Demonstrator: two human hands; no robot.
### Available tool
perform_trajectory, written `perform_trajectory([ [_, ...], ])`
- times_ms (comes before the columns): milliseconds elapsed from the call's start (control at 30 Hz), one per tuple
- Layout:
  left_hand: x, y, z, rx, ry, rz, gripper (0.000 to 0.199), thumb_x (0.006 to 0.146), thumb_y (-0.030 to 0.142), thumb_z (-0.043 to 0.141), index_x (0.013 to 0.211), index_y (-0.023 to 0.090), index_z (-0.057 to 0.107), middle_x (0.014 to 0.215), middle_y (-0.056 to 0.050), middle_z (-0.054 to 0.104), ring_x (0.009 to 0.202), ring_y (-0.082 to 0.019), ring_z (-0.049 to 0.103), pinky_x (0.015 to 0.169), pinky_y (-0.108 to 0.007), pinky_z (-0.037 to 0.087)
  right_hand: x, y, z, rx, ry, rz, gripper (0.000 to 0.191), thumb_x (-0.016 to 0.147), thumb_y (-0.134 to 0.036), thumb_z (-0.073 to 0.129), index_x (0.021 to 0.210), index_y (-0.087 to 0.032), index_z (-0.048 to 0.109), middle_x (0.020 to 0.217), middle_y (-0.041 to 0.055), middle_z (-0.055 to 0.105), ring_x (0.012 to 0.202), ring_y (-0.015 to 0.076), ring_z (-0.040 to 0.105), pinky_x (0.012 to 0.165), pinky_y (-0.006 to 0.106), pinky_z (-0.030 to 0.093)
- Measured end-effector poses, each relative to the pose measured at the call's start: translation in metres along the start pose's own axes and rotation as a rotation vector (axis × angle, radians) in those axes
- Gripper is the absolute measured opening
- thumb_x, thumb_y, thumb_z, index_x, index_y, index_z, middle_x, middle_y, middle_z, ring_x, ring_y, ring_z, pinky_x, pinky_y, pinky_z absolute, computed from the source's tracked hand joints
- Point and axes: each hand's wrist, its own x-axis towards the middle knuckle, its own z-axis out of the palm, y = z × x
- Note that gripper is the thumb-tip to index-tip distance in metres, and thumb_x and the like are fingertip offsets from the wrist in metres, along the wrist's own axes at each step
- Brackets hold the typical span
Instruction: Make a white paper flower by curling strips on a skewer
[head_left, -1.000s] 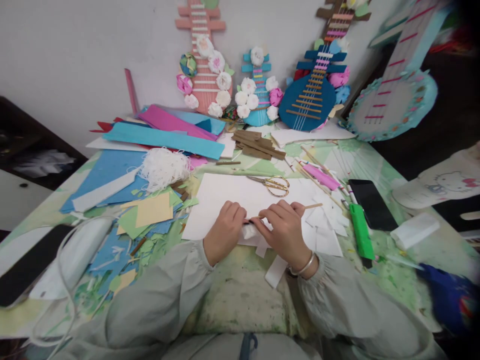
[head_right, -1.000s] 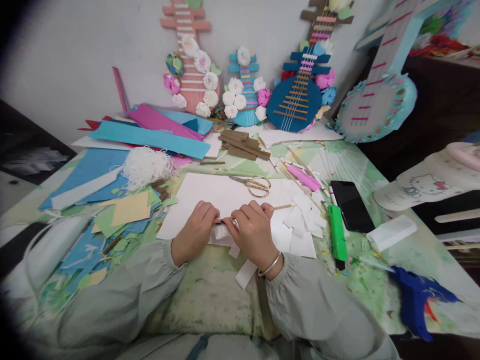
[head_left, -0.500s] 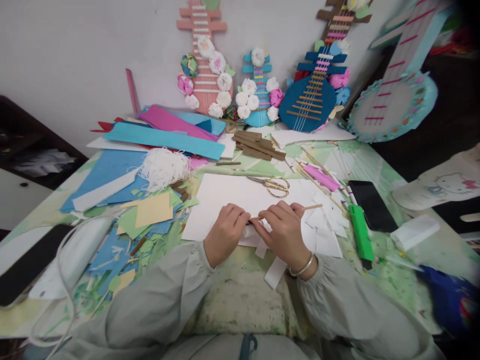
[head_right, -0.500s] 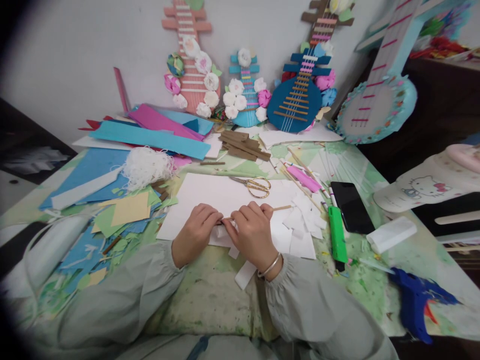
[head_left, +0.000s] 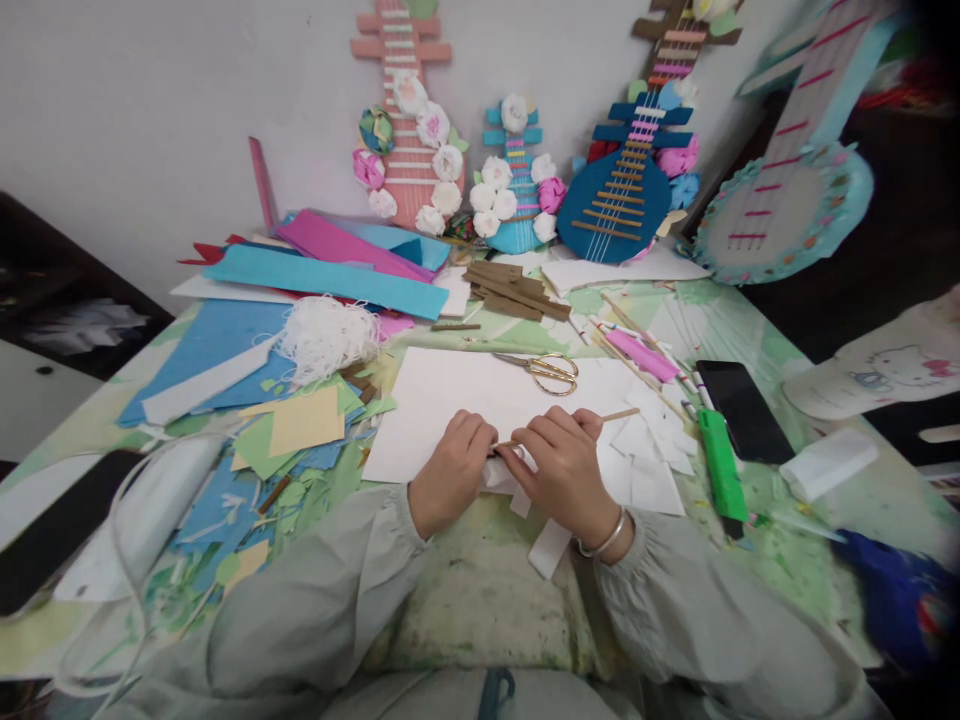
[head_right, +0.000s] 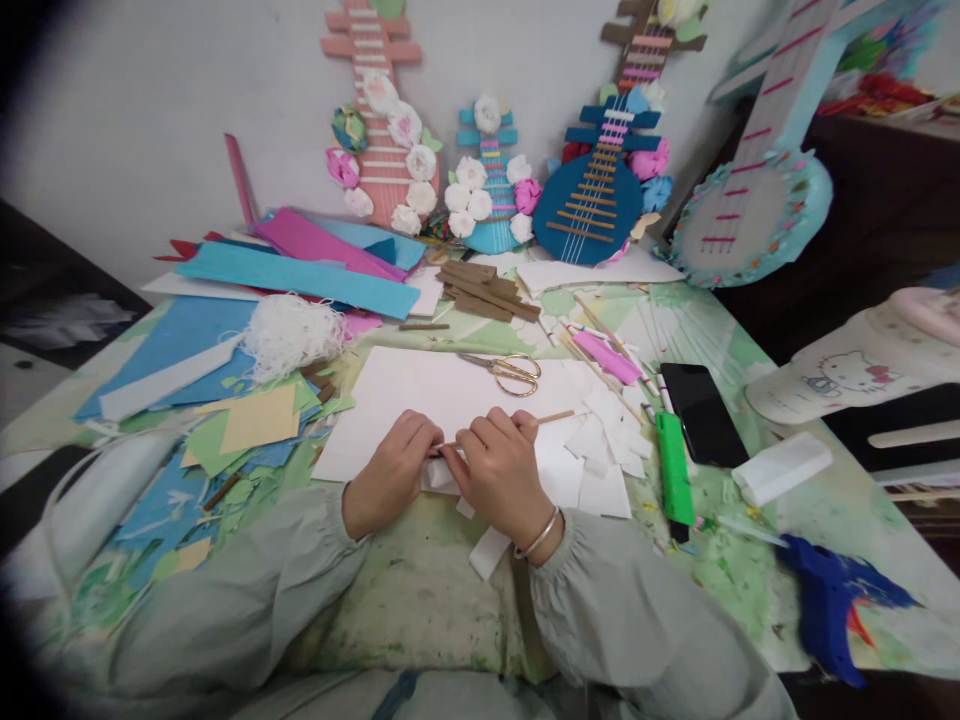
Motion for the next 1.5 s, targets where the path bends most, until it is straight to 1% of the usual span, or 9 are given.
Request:
perform_trajectory([
  [500,-0.001,0.0,0.0,-0.087,0.021,-0.039,0.017,0.084,0.003,0.038,0.078,0.015,0.048,0.078,-0.006,0.05,0.077,-0.02,0.043,0.068,-0.032,0.04,-0.001,0.0,0.001,0.012,0.008,-0.021,0.023,0.087,-0.029,0.053,0.068,-0.017,0.06,0.063,0.0008,0.056,0.071,0.0152,0.044,0.074,0.036,0.023],
  [633,0.002,-0.003,-0.007,-0.217,0.049,-0.082,0.016,0.087,0.009,0.04,0.079,0.014,0.053,0.079,-0.007,0.054,0.079,-0.019,0.047,0.071,-0.032,0.041,0.002,0.005,0.001,0.063,0.017,0.034,0.022,0.086,-0.03,0.055,0.07,-0.017,0.063,0.065,0.0012,0.059,0.072,0.015,0.046,0.076,0.037,0.023],
  [767,0.007,-0.013,-0.019,-0.534,0.134,-0.221,0.012,0.085,0.021,0.052,0.086,0.015,0.061,0.083,-0.007,0.062,0.083,-0.018,0.054,0.075,-0.031,0.042,0.007,0.011,-0.001,0.226,-0.008,0.213,0.019,0.081,-0.034,0.063,0.069,-0.019,0.066,0.061,-0.001,0.059,0.071,0.0146,0.049,0.078,0.037,0.022],
  [933,0.01,-0.019,-0.023,-1.193,0.256,-0.542,0.035,0.089,0.039,0.042,0.097,0.014,0.065,0.106,-0.012,0.064,0.104,-0.024,0.056,0.087,-0.035,0.042,0.012,0.017,-0.003,0.557,-0.072,0.478,0.019,0.076,-0.033,0.066,0.066,-0.018,0.066,0.061,-0.0012,0.06,0.063,0.0121,0.048,0.071,0.031,0.03],
  [1033,0.01,-0.015,-0.024,-1.58,0.143,-0.571,0.042,0.084,0.041,0.045,0.107,0.01,0.064,0.119,-0.017,0.06,0.114,-0.03,0.052,0.092,-0.04,0.042,0.013,0.018,-0.004,0.767,-0.088,0.6,0.02,0.075,-0.033,0.065,0.066,-0.016,0.065,0.061,-0.0001,0.059,0.058,0.0112,0.044,0.06,0.027,0.034],
  [1167,0.009,-0.008,-0.026,-1.838,0.007,-0.473,0.056,0.067,0.037,0.064,0.115,0.009,0.06,0.124,-0.019,0.057,0.115,-0.034,0.051,0.098,-0.042,0.037,0.014,0.017,-0.005,0.872,-0.078,0.669,0.019,0.074,-0.032,0.065,0.068,-0.014,0.067,0.062,0.0004,0.059,0.057,0.0105,0.041,0.055,0.024,0.033],
  [1267,0.009,-0.004,-0.022,-1.84,0.017,-0.463,0.061,0.062,0.032,0.072,0.117,0.011,0.058,0.122,-0.017,0.059,0.115,-0.033,0.051,0.099,-0.041,0.036,0.013,0.016,-0.004,0.873,-0.069,0.687,0.021,0.074,-0.034,0.064,0.068,-0.014,0.067,0.061,0.0006,0.059,0.057,0.0104,0.041,0.055,0.024,0.033],
  [1367,0.008,-0.003,-0.014,-1.685,0.072,-0.58,0.048,0.064,0.019,0.074,0.111,0.013,0.062,0.11,-0.013,0.065,0.103,-0.025,0.059,0.09,-0.033,0.043,0.012,0.016,-0.001,0.843,-0.078,0.693,0.02,0.075,-0.034,0.063,0.07,-0.014,0.068,0.062,0.0009,0.06,0.057,0.0107,0.042,0.055,0.024,0.034],
  [1500,0.008,-0.005,-0.004,-1.645,0.197,-0.7,0.034,0.069,0.018,0.072,0.102,0.013,0.065,0.099,-0.01,0.069,0.09,-0.019,0.063,0.078,-0.027,0.047,0.011,0.016,0.002,0.8,-0.105,0.645,0.02,0.078,-0.033,0.06,0.074,-0.015,0.068,0.067,0.002,0.064,0.059,0.0118,0.046,0.056,0.024,0.036],
])
